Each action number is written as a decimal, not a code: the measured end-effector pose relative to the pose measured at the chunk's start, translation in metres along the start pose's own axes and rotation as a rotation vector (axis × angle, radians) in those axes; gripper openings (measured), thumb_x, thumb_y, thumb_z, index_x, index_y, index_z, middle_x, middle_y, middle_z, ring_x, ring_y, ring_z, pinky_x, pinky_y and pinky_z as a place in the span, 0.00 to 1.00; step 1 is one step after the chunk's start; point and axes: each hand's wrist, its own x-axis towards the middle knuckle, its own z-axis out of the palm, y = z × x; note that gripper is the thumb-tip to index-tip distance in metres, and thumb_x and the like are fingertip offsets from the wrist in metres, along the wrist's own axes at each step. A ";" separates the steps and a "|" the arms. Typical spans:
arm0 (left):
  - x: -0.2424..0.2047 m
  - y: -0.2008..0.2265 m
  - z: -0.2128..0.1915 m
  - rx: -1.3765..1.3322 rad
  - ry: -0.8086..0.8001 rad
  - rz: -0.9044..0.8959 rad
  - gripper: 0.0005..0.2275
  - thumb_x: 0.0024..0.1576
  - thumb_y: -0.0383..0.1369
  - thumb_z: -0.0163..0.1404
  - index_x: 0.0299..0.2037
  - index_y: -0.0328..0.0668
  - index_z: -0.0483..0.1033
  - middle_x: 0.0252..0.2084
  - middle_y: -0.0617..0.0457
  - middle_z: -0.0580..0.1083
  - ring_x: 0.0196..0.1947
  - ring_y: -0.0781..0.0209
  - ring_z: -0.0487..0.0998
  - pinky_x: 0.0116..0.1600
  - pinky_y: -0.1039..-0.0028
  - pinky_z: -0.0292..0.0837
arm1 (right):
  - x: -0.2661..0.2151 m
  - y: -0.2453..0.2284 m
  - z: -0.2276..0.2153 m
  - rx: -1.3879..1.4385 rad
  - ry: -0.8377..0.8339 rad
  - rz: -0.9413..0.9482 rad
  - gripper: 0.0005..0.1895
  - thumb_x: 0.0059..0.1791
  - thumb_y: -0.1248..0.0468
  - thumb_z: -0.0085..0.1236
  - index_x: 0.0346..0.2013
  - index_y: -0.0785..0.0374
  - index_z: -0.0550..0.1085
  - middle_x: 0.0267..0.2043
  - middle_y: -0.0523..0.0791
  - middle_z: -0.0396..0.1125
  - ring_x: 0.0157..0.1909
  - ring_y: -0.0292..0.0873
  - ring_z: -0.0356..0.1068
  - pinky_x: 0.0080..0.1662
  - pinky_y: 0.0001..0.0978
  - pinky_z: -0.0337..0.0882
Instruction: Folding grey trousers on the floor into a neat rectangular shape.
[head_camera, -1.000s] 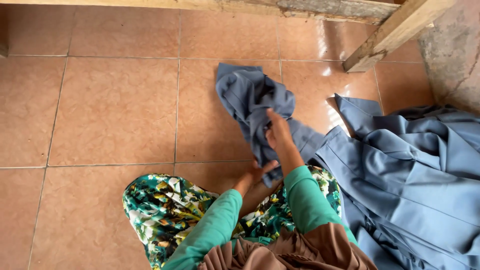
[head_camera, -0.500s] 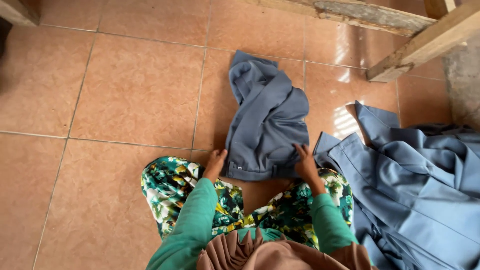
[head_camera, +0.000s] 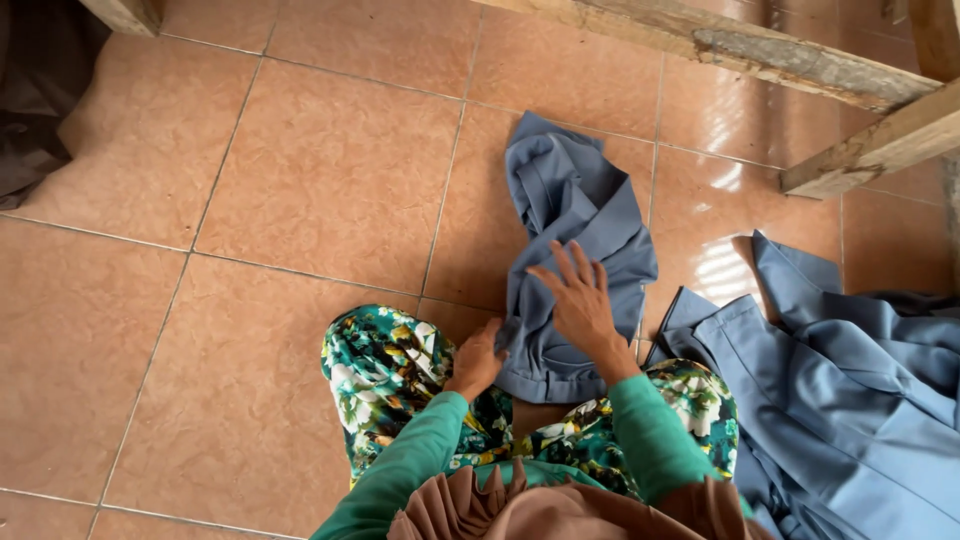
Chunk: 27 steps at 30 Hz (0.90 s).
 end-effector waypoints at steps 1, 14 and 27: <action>-0.009 0.006 -0.008 0.001 0.004 -0.004 0.30 0.59 0.37 0.54 0.72 0.50 0.58 0.60 0.42 0.72 0.60 0.42 0.74 0.59 0.45 0.73 | 0.010 0.003 0.018 0.003 0.002 -0.004 0.39 0.41 0.73 0.55 0.65 0.40 0.64 0.76 0.47 0.48 0.77 0.58 0.46 0.65 0.56 0.55; 0.012 0.005 -0.094 0.123 -0.049 -0.024 0.24 0.63 0.33 0.48 0.71 0.54 0.59 0.65 0.45 0.68 0.67 0.44 0.67 0.69 0.45 0.53 | -0.007 0.167 0.156 -0.305 -0.494 0.192 0.30 0.39 0.52 0.69 0.55 0.31 0.72 0.51 0.35 0.70 0.55 0.41 0.68 0.63 0.72 0.51; 0.069 0.143 -0.078 0.373 0.534 0.637 0.07 0.61 0.18 0.47 0.39 0.41 0.66 0.47 0.45 0.64 0.52 0.46 0.74 0.40 0.68 0.76 | -0.153 0.208 0.074 0.087 -0.238 1.140 0.18 0.54 0.55 0.48 0.58 0.36 0.73 0.48 0.50 0.78 0.53 0.60 0.76 0.55 0.56 0.67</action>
